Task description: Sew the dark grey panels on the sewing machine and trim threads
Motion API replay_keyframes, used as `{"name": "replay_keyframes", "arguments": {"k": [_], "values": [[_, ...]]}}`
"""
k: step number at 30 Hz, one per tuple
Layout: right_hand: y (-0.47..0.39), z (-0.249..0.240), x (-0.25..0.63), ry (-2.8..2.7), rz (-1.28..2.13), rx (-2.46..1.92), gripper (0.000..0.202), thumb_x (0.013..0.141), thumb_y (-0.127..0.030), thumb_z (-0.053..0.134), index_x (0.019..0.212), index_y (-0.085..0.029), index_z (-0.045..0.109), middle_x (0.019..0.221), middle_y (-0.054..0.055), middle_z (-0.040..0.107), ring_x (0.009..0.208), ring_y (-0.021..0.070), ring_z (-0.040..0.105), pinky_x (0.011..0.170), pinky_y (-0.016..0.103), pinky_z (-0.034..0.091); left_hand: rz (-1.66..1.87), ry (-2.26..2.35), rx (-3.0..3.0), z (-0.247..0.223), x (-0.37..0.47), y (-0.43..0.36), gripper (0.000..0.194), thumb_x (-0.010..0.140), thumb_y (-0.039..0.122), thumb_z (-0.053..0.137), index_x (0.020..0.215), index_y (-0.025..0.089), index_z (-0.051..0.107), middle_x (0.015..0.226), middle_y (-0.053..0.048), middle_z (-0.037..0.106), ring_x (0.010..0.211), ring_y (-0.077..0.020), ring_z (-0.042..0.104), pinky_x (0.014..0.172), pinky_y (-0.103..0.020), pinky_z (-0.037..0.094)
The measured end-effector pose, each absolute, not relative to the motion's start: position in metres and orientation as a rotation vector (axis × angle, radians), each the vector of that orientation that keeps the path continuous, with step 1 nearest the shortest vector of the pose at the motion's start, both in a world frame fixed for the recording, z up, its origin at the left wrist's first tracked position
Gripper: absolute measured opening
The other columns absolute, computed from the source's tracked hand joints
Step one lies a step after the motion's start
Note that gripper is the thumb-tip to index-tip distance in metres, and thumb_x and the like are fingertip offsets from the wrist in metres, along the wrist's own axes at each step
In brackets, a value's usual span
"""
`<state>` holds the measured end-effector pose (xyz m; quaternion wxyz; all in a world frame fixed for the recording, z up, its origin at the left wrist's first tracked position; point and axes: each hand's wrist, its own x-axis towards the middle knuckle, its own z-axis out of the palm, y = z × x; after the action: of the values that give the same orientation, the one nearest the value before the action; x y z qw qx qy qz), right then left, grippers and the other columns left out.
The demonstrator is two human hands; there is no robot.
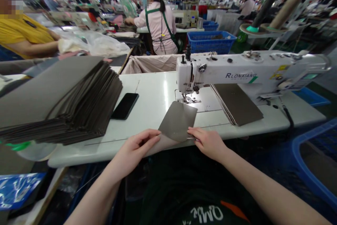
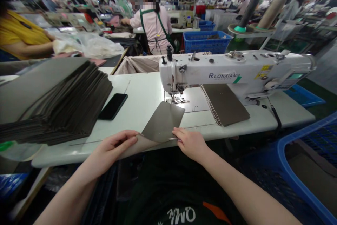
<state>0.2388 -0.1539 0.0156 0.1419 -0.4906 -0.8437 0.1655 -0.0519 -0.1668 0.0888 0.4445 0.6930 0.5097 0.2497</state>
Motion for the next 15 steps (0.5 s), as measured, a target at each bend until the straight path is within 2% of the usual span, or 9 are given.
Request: {"name": "replay_keyframes", "arguments": {"k": [4, 7, 9, 10, 12, 14, 15], "values": [[-0.189, 0.014, 0.244, -2.450, 0.490, -1.421, 0.046, 0.090, -0.022, 0.049, 0.136, -0.025, 0.052, 0.142, 0.003, 0.050, 0.105, 0.0215, 0.063, 0.085, 0.035, 0.051, 0.463, 1.184, 2.121, 0.100, -0.086, -0.161, 0.023, 0.094, 0.033, 0.052, 0.113, 0.032, 0.064, 0.118, 0.002, 0.066, 0.111, -0.0188, 0.059, 0.097, -0.028, 0.046], [-0.207, 0.013, 0.247, -2.343, 0.607, -1.391, 0.048, 0.090, -0.021, 0.049, 0.137, -0.028, 0.050, 0.144, 0.002, 0.047, 0.104, 0.0196, 0.063, 0.084, 0.031, 0.049, 0.419, 1.270, 2.321, 0.086, -0.101, -0.149, 0.023, 0.094, 0.031, 0.044, 0.091, 0.029, 0.067, 0.121, 0.001, 0.065, 0.116, -0.0221, 0.058, 0.100, -0.036, 0.048], [-0.215, 0.010, 0.252, -2.231, 0.715, -1.351, 0.045, 0.091, -0.020, 0.049, 0.134, -0.029, 0.052, 0.139, 0.002, 0.053, 0.103, 0.0172, 0.063, 0.083, 0.028, 0.048, 0.423, 1.371, 2.363, 0.067, -0.093, -0.142, 0.029, 0.094, 0.030, 0.039, 0.080, 0.025, 0.064, 0.118, -0.002, 0.067, 0.114, -0.0238, 0.060, 0.097, -0.039, 0.050], [-0.218, 0.008, 0.254, -2.172, 0.768, -1.340, 0.041, 0.091, -0.020, 0.048, 0.131, -0.029, 0.054, 0.131, 0.002, 0.058, 0.099, 0.0160, 0.063, 0.082, 0.027, 0.047, 0.433, 1.412, 2.365, 0.056, -0.085, -0.140, 0.029, 0.095, 0.031, 0.038, 0.085, 0.024, 0.064, 0.121, -0.003, 0.066, 0.115, -0.0244, 0.060, 0.097, -0.040, 0.050], [-0.223, 0.001, 0.262, -2.055, 0.839, -1.386, 0.027, 0.094, -0.023, 0.048, 0.117, -0.027, 0.061, 0.107, 0.001, 0.067, 0.087, 0.0143, 0.063, 0.076, 0.025, 0.046, 0.444, 1.431, 2.405, 0.034, -0.062, -0.139, 0.030, 0.097, 0.036, 0.038, 0.113, 0.023, 0.060, 0.138, -0.006, 0.056, 0.124, -0.0251, 0.054, 0.103, -0.043, 0.046], [-0.227, -0.007, 0.271, -1.949, 0.842, -1.529, 0.015, 0.095, -0.031, 0.049, 0.099, -0.024, 0.062, 0.085, -0.001, 0.066, 0.074, 0.0139, 0.061, 0.068, 0.025, 0.044, 0.397, 1.386, 2.546, 0.012, -0.040, -0.140, 0.046, 0.097, 0.042, 0.040, 0.140, 0.025, 0.042, 0.153, -0.007, 0.037, 0.137, -0.0271, 0.040, 0.111, -0.048, 0.037], [-0.228, -0.011, 0.277, -1.899, 0.813, -1.621, 0.017, 0.095, -0.036, 0.050, 0.093, -0.023, 0.060, 0.079, -0.001, 0.064, 0.070, 0.0142, 0.060, 0.065, 0.025, 0.042, 0.369, 1.372, 2.636, 0.003, -0.032, -0.141, 0.054, 0.096, 0.045, 0.042, 0.146, 0.026, 0.034, 0.156, -0.007, 0.030, 0.141, -0.0287, 0.034, 0.114, -0.051, 0.031]]}}
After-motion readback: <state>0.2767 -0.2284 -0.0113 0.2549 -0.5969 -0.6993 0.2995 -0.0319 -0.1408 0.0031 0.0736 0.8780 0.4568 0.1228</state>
